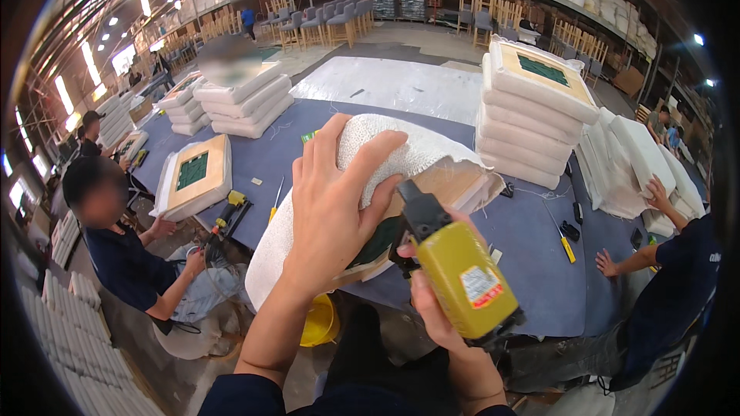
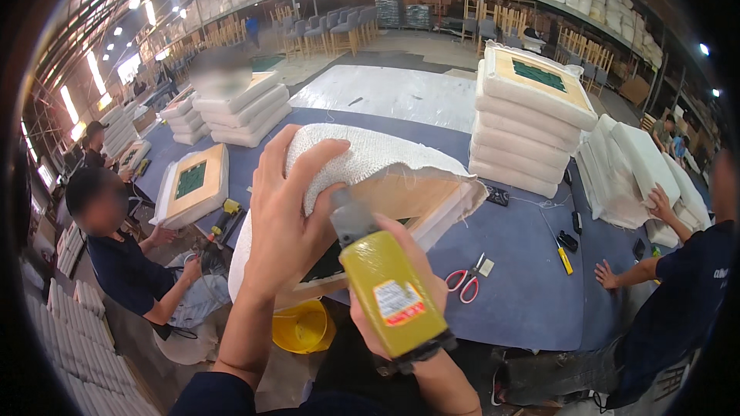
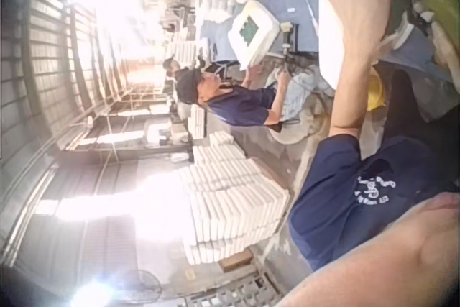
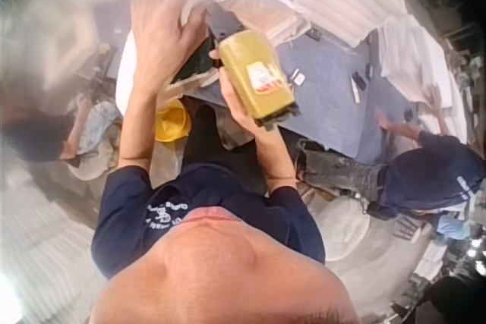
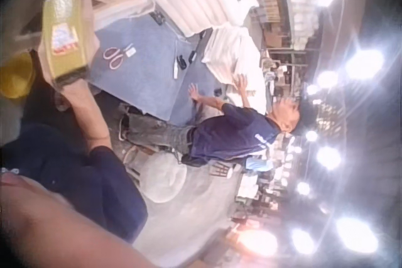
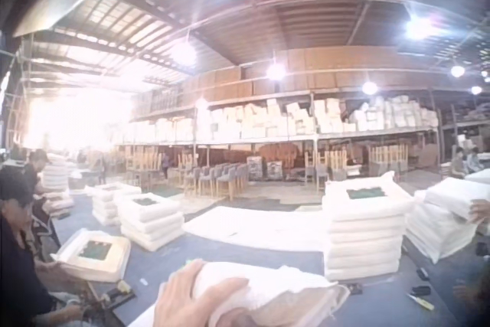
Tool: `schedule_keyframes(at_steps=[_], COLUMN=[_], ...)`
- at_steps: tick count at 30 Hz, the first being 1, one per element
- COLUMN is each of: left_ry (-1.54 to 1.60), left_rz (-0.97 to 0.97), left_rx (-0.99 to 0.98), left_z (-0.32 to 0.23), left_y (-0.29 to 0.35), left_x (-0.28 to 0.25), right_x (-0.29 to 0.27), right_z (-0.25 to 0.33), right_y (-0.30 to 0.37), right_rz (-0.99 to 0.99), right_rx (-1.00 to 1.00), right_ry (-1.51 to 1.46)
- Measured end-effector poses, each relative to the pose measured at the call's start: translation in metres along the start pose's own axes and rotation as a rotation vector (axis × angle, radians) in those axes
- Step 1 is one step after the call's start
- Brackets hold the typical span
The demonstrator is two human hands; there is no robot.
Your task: The person wraps white fabric around rectangular foam cushions, trims excess fabric with scissors, and secures the fabric using a staple gun. The person repeatedly flips cushions, aligns fabric edges, and staples along the sides to complete the covering.
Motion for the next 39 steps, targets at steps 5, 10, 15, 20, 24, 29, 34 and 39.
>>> schedule_keyframes(at_steps=[5, 10, 15, 20, 24, 29, 34, 39], left_ry=[-0.007, -0.004, 0.003, 0.008, 0.027, 0.072, 0.133, 0.326], left_rz=[0.023, 0.02, 0.029, 0.036, 0.046, 0.071, 0.056, -0.022], left_rx=[0.001, 0.001, -0.02, -0.022, -0.008, -0.028, -0.019, -0.083], left_z=[0.0, 0.001, 0.002, 0.003, 0.007, 0.012, 0.033, 0.098], left_y=[0.002, 0.005, 0.005, 0.004, -0.001, -0.008, -0.006, 0.031], left_x=[-0.007, -0.007, -0.008, -0.009, -0.008, 0.001, -0.012, -0.038], right_x=[0.014, 0.012, 0.015, 0.016, 0.014, 0.01, -0.039, -0.179], right_z=[-0.006, -0.013, -0.006, -0.003, 0.006, -0.009, -0.045, -0.176], right_y=[-0.006, -0.008, -0.006, -0.007, -0.02, -0.025, 0.013, 0.063], right_rz=[0.134, 0.025, 0.174, 0.168, 0.071, 0.043, -0.085, -0.275], right_rx=[-0.224, -0.279, -0.235, -0.206, -0.332, -0.039, 0.12, 0.46], right_ry=[0.089, -0.02, 0.063, 0.072, 0.193, -0.171, -0.414, 0.29])
Point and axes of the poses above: each hand's wrist, its own y-axis away from the middle knuckle, its own x-axis out of the palm, z = x × y, the point moved 5 cm from there along -y, towards the middle knuckle, and after that the axes turned 5 degrees about -y, right-handed, at the moved point
